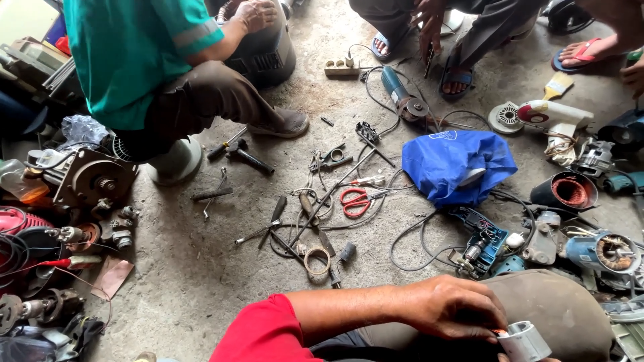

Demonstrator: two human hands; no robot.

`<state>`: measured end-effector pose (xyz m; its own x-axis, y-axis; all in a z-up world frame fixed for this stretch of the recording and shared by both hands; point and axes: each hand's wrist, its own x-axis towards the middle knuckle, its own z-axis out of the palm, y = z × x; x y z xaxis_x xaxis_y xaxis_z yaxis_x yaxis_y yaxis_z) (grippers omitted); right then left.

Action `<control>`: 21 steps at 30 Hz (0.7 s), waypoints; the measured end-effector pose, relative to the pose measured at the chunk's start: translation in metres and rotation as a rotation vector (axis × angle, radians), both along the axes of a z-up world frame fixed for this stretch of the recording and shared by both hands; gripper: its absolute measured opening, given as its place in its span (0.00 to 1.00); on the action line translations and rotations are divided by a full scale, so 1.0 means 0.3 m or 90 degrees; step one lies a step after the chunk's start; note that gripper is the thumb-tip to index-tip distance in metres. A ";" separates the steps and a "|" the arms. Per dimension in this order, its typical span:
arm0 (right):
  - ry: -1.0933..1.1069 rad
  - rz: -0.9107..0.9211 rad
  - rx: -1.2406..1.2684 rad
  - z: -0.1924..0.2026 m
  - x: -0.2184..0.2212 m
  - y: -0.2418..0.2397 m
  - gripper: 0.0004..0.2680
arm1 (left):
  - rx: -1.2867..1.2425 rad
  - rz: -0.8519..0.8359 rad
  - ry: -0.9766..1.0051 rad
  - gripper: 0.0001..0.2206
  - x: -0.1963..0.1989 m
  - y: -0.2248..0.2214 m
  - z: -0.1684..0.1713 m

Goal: Repairing a motor stator by using a hammer and punch to adjust internal components while using a smartphone for reference.

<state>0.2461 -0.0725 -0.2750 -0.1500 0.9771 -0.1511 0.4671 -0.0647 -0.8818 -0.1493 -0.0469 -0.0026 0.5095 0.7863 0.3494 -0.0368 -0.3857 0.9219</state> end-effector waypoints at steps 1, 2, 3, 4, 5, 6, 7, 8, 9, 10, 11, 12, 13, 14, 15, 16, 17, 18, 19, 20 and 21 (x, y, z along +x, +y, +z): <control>-0.001 -0.001 -0.003 -0.001 -0.007 0.007 0.21 | 0.002 0.002 -0.001 0.09 0.001 0.001 0.000; -0.002 -0.002 -0.005 -0.002 -0.015 0.015 0.21 | 0.003 0.003 -0.001 0.09 0.002 0.001 -0.001; -0.002 -0.002 -0.007 -0.006 -0.019 0.019 0.21 | 0.002 0.002 -0.001 0.09 0.001 0.001 0.000; -0.003 -0.002 -0.010 -0.011 -0.023 0.022 0.21 | 0.001 0.001 -0.004 0.09 0.000 0.000 0.002; -0.004 -0.002 -0.012 -0.016 -0.026 0.026 0.21 | 0.001 0.000 -0.006 0.09 -0.001 -0.001 0.003; -0.005 -0.002 -0.014 -0.012 -0.014 0.027 0.21 | 0.000 0.000 -0.006 0.09 0.000 -0.002 0.002; -0.006 -0.002 -0.016 -0.009 -0.021 0.027 0.21 | 0.000 0.001 -0.008 0.09 0.000 -0.003 0.002; -0.007 -0.002 -0.018 -0.009 -0.046 0.026 0.21 | -0.001 0.003 -0.011 0.09 0.001 -0.003 0.001; -0.007 -0.003 -0.019 -0.014 -0.041 0.024 0.21 | -0.001 0.002 -0.011 0.09 0.002 -0.003 0.002; -0.032 0.013 0.002 -0.020 -0.036 0.022 0.22 | -0.002 0.004 -0.012 0.09 0.003 -0.003 0.002; -0.058 0.028 0.022 -0.025 -0.032 0.022 0.22 | -0.002 0.006 -0.013 0.10 0.003 -0.002 0.003; -0.057 0.027 0.022 0.006 -0.053 0.012 0.22 | -0.002 0.004 -0.013 0.10 0.002 -0.002 0.004; -0.080 0.017 0.054 0.037 -0.075 0.000 0.21 | -0.004 0.004 -0.013 0.09 0.002 -0.004 0.005; -0.103 0.006 0.086 0.068 -0.096 -0.011 0.19 | -0.006 0.005 -0.013 0.09 0.002 -0.005 0.006; -0.102 0.004 0.084 0.083 -0.102 -0.023 0.19 | -0.007 0.003 -0.013 0.09 0.002 -0.005 0.003; -0.147 -0.012 0.076 0.098 -0.107 -0.034 0.18 | -0.009 0.003 -0.013 0.10 0.003 -0.004 -0.001; -0.191 -0.029 0.068 0.112 -0.111 -0.049 0.16 | -0.012 0.001 -0.014 0.10 0.004 -0.005 -0.005; -0.191 -0.032 0.065 0.085 -0.083 -0.035 0.16 | -0.014 -0.002 -0.013 0.10 0.003 -0.004 -0.002; -0.218 0.023 0.023 0.058 -0.054 -0.026 0.17 | -0.012 0.001 -0.010 0.10 0.003 -0.004 0.000; -0.244 0.078 -0.019 0.031 -0.024 -0.017 0.19 | -0.010 0.004 -0.007 0.10 0.003 -0.004 0.003; -0.243 0.075 -0.022 0.069 -0.043 -0.020 0.19 | -0.013 -0.001 -0.006 0.10 0.005 -0.003 0.002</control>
